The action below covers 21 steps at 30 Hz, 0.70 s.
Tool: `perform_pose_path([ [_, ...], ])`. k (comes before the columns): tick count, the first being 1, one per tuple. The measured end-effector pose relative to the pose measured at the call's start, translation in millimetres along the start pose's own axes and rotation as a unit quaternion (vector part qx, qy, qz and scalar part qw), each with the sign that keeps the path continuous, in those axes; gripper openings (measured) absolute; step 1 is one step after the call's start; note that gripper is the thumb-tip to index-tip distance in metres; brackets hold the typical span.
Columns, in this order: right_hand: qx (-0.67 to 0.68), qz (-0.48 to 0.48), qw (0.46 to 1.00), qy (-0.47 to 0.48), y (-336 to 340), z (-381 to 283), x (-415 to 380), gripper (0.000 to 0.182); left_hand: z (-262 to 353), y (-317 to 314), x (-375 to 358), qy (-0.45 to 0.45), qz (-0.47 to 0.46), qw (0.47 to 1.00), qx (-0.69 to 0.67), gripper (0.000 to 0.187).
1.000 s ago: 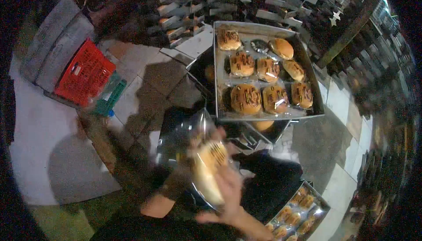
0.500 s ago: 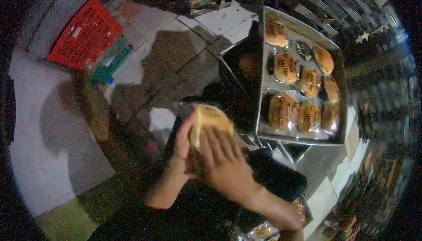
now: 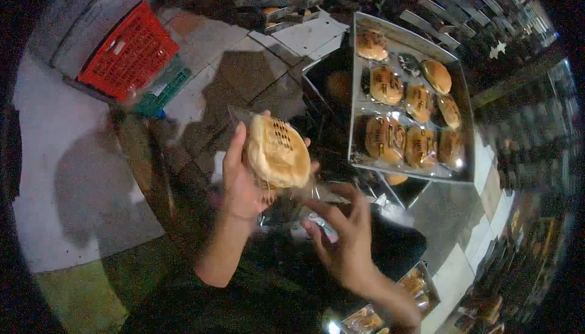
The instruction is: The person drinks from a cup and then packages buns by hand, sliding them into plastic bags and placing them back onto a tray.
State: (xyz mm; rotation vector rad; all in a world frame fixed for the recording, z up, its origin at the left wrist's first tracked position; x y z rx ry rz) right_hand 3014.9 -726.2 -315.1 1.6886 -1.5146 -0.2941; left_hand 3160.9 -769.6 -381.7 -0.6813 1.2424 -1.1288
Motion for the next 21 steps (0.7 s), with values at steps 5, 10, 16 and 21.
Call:
perform_pose_path([
  [5,0.348,-0.049,0.915,-0.201,-6.5,36.5,-49.7,0.032,-15.0,-16.5,-11.2,-0.045,-0.011,0.997,0.065,0.041],
  [10,-0.035,-0.309,0.95,0.043,-6.9,39.2,-65.7,0.017,-34.5,-8.1,1.2,0.008,0.076,0.99,0.116,0.04],
  [16,0.192,-0.34,0.919,-0.056,40.1,32.7,-57.6,0.02,-13.9,25.1,22.8,-0.095,0.166,0.981,0.037,0.049],
  [21,0.322,-0.123,0.89,-0.297,-7.7,58.3,-37.4,0.017,-18.7,6.5,6.9,-0.049,0.098,0.992,0.061,0.044],
])
Point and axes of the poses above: each hand's wrist, its own x-axis towards the middle knuckle, its own y-axis out of the back of the hand, z = x × y, the point moved 3 cm from there along x, towards the middle knuckle, and after that the axes turned 8 degrees about z, right-handed, at the moved point
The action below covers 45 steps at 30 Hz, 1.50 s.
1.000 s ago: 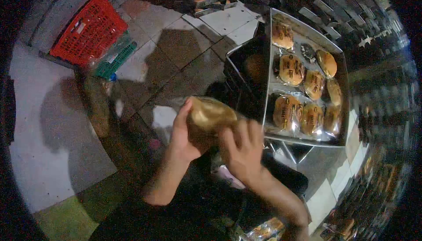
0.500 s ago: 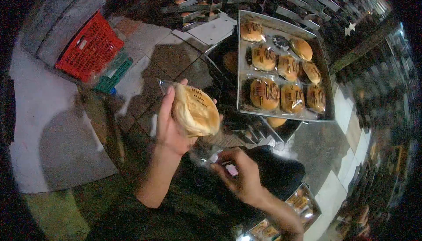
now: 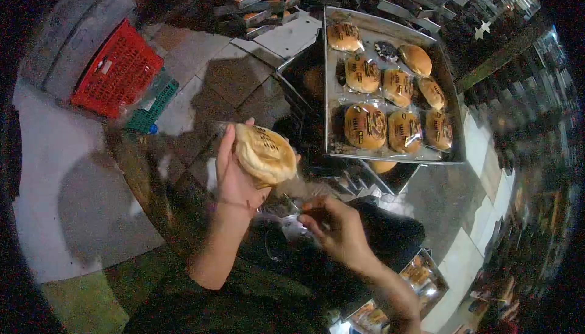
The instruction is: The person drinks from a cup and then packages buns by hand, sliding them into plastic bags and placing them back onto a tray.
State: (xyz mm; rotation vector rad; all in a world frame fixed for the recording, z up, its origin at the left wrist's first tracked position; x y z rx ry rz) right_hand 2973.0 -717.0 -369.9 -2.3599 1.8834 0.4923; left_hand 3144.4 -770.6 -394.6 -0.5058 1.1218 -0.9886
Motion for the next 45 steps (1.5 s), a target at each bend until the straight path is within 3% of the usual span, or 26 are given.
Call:
perform_pose_path([
  [2,-0.23,-0.013,0.941,0.249,-3.8,-4.0,2.3,0.018,6.0,-3.9,-3.4,0.04,0.003,0.999,-0.021,0.037],
  [3,-0.229,-0.018,0.941,0.249,-5.0,-1.4,4.3,0.018,5.1,-1.8,-4.0,0.037,0.007,0.999,-0.022,0.037],
  [5,-0.483,-0.023,0.807,0.338,-10.5,-0.2,4.7,0.019,-1.9,4.6,-1.5,0.032,0.066,0.997,-0.01,0.033],
  [6,-0.497,-0.054,0.822,0.273,-15.1,4.0,0.5,0.019,-6.5,10.7,-0.2,0.021,0.074,0.997,0.006,0.029],
  [7,-0.579,-0.192,0.782,0.131,-21.1,14.7,-12.3,0.02,-10.9,19.3,8.4,0.021,0.069,0.997,0.008,0.029],
  [8,-0.341,-0.426,0.776,0.316,-11.9,59.4,-44.4,0.031,-14.0,30.3,19.0,0.034,0.05,0.998,0.025,0.031],
  [9,-0.34,-0.426,0.776,0.318,-6.2,50.2,-48.9,0.031,-13.0,37.3,22.8,0.047,0.033,0.998,0.041,0.034],
  [11,-0.36,-0.34,0.831,0.253,10.1,-1.0,-56.6,0.043,14.2,36.8,22.4,0.024,0.141,0.989,0.029,0.055],
  [13,-0.372,-0.241,0.878,0.178,21.3,-36.1,-56.3,0.056,14.8,18.9,-11.8,0.012,0.083,0.996,0.019,0.065],
  [15,-0.237,0.135,0.915,0.296,24.6,-33.3,-24.4,0.078,-26.6,9.5,-63.3,0.201,-0.12,0.971,-0.043,0.073],
  [17,0.138,0.12,0.944,0.274,18.9,25.3,-10.5,0.09,-24.3,28.5,-82.2,0.324,-0.064,0.944,0.023,0.075],
  [18,0.281,0.063,0.955,0.072,2.6,31.9,-9.2,0.088,-14.4,67.1,-69.8,0.145,0.07,0.974,0.16,0.07],
  [19,0.258,0.02,0.966,-0.015,-13.4,40.5,-4.3,0.084,2.6,68.4,-65.7,-0.084,0.068,0.97,0.219,0.061],
  [21,0.172,0.024,0.984,0.041,-55.7,54.7,4.0,0.077,35.5,87.8,-67.9,-0.175,-0.022,0.85,0.496,0.044],
  [27,0.096,0.146,0.978,-0.11,-91.2,130.4,13.7,0.021,22.3,130.0,-46.6,-0.157,0.071,0.752,0.636,0.021],
  [28,-0.109,0.167,0.978,0.067,-91.7,93.0,22.1,0.02,20.1,130.2,-40.4,-0.155,0.075,0.703,0.69,0.018],
  [29,-0.111,0.168,0.977,0.071,-86.1,66.2,17.3,0.02,23.9,126.1,-41.9,-0.158,0.074,0.705,0.688,0.018],
  [31,-0.214,0.139,0.936,0.244,-77.0,17.2,5.0,0.022,41.4,100.4,-60.7,-0.212,0.01,0.797,0.566,0.014],
  [32,-0.192,0.149,0.911,0.333,-70.0,16.6,-11.5,0.011,56.6,73.8,-76.0,-0.37,-0.094,0.736,0.56,0.011],
  [35,-0.282,0.148,0.881,0.351,-68.2,26.7,-14.1,0.008,49.1,72.8,-76.6,-0.415,-0.159,0.65,0.617,0.008],
  [36,-0.243,0.068,0.946,0.205,-63.0,34.3,-11.2,0.007,47.8,74.1,-77.7,-0.358,-0.145,0.665,0.64,0.007],
  [39,-0.104,0.122,0.87,0.466,-49.0,1.5,-43.0,0.009,56.2,45.2,-107.5,-0.409,-0.307,0.692,0.51,0.009],
  [41,-0.171,0.145,0.881,0.417,-49.5,-8.4,-29.1,0.014,51.6,27.5,-99.5,-0.436,-0.313,0.637,0.554,0.011],
  [43,-0.178,0.141,0.932,0.282,-55.9,8.0,18.6,0.015,40.7,46.4,-56.5,-0.376,-0.101,0.617,0.684,0.014],
  [44,0.19,0.183,0.964,-0.026,-52.4,44.8,48.5,0.017,53.1,51.1,-33.6,-0.323,0.001,0.734,0.597,0.015],
  [45,-0.203,0.287,0.905,0.239,-38.9,13.7,62.4,0.026,61.3,60.6,-14.3,-0.257,0.108,0.825,0.491,0.015],
])
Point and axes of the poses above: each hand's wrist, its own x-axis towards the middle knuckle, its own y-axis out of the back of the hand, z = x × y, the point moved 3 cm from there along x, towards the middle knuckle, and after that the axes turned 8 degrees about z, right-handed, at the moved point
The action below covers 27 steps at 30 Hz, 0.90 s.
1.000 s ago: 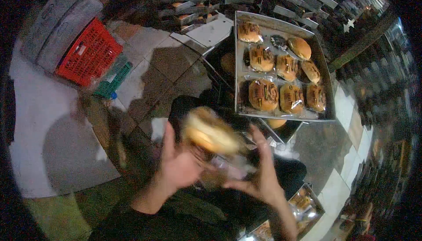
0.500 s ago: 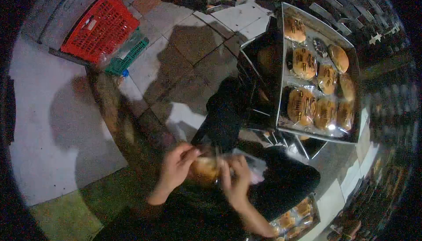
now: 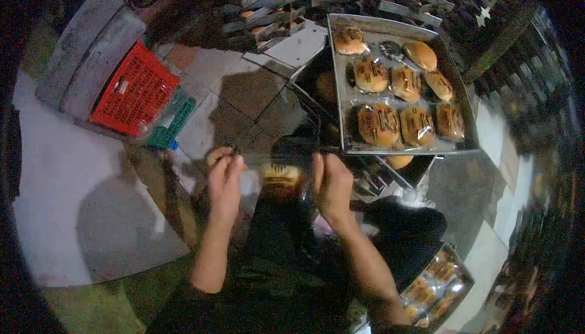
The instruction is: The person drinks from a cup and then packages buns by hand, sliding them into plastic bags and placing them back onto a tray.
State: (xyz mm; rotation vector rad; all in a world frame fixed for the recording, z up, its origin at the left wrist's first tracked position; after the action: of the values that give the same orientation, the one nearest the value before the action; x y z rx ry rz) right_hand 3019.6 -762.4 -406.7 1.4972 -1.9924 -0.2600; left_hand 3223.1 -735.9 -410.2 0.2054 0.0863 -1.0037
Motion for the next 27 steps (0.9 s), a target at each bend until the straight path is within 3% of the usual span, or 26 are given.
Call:
perform_pose_path([
  [2,0.045,-0.001,0.998,-0.043,-2.4,18.6,-34.4,0.028,-39.5,1.4,-22.5,-0.192,0.058,0.974,0.108,0.017],
  [3,0.07,-0.05,0.99,-0.116,-5.5,40.2,-61.4,0.026,-67.5,11.2,-37.2,-0.207,0.079,0.956,0.193,0.02],
  [4,0.097,-0.096,0.974,-0.183,-5.6,58.6,-86.2,0.024,-91.1,18.1,-49.2,-0.077,0.046,0.982,0.167,0.021],
  [6,-0.001,-0.061,0.991,-0.123,13.9,45.2,-120.1,0.014,-118.1,30.9,-74.4,-0.127,0.053,0.968,0.211,0.026],
  [7,-0.021,-0.066,0.997,0.018,33.7,6.1,-108.2,0.015,-117.1,35.6,-81.9,0.044,0.067,0.992,0.093,0.03],
  [9,-0.069,-0.116,0.96,0.243,41.1,-33.4,-103.5,0.036,-62.8,32.7,-103.0,0.215,0.05,0.975,0.015,0.028],
  [10,-0.094,-0.157,0.927,0.328,32.7,-33.7,-106.4,0.049,-13.9,24.3,-112.8,0.164,0.058,0.982,-0.068,0.029],
  [11,-0.034,-0.269,0.94,0.206,13.7,-6.2,-102.3,0.06,18.6,14.8,-116.9,0.111,0.066,0.98,-0.155,0.03],
  [12,0.061,-0.271,0.961,0.011,20.7,-7.7,-69.0,0.068,28.0,19.3,-112.5,-0.063,0.127,0.908,-0.394,0.017],
  [13,0.099,-0.085,0.979,0.157,43.7,-18.5,-20.7,0.071,26.3,35.6,-102.6,-0.125,0.191,0.927,-0.297,0.02],
  [14,0.134,-0.059,0.989,0.024,64.6,-34.8,26.5,0.072,26.1,49.7,-93.2,-0.184,0.255,0.929,-0.196,0.033],
  [15,0.189,0.023,0.981,0.023,69.6,-13.6,66.3,0.072,27.4,45.3,-88.1,-0.184,0.249,0.929,-0.202,0.033],
  [16,0.236,-0.043,0.96,-0.147,76.9,7.7,107.1,0.078,30.5,37.9,-85.9,-0.205,0.161,0.925,-0.277,0.025],
  [17,0.113,0.061,0.991,-0.032,85.9,22.7,151.1,0.082,33.9,31.9,-86.9,-0.221,0.071,0.909,-0.347,0.029],
  [18,-0.038,0.158,0.985,-0.059,96.8,28.0,170.9,0.081,38.6,26.7,-90.0,-0.218,0.066,0.909,-0.349,0.029],
  [19,-0.103,0.236,0.966,-0.014,102.2,56.9,179.3,0.073,41.4,19.4,-90.7,-0.13,0.093,0.93,-0.331,0.029],
  [20,-0.091,0.246,0.965,0.015,104.4,56.8,164.2,0.063,40.8,13.5,-87.5,-0.043,0.118,0.942,-0.312,0.029],
  [21,-0.079,0.25,0.964,0.046,104.3,56.9,129.4,0.053,40.2,14.4,-85.2,-0.078,0.132,0.942,-0.299,0.029],
  [22,-0.131,0.178,0.975,0.004,85.0,76.5,78.4,0.034,34.2,18.7,-83.9,-0.074,0.131,0.942,-0.3,0.029],
  [23,-0.217,-0.046,0.973,0.067,63.0,91.6,19.3,0.029,27.6,22.7,-83.7,-0.094,0.091,0.958,-0.257,0.027],
  [24,-0.286,-0.268,0.912,0.124,47.6,101.7,-46.7,0.029,20.2,22.9,-85.2,-0.115,0.049,0.969,-0.212,0.025],
  [26,-0.291,-0.303,0.882,0.213,30.8,108.1,-143.3,0.044,6.6,0.3,-91.1,-0.012,0.041,0.979,-0.201,0.013],
  [27,-0.278,-0.334,0.884,0.171,27.6,121.8,-169.7,0.043,0.4,-13.6,-94.5,0.029,-0.025,0.981,-0.191,0.014],
])
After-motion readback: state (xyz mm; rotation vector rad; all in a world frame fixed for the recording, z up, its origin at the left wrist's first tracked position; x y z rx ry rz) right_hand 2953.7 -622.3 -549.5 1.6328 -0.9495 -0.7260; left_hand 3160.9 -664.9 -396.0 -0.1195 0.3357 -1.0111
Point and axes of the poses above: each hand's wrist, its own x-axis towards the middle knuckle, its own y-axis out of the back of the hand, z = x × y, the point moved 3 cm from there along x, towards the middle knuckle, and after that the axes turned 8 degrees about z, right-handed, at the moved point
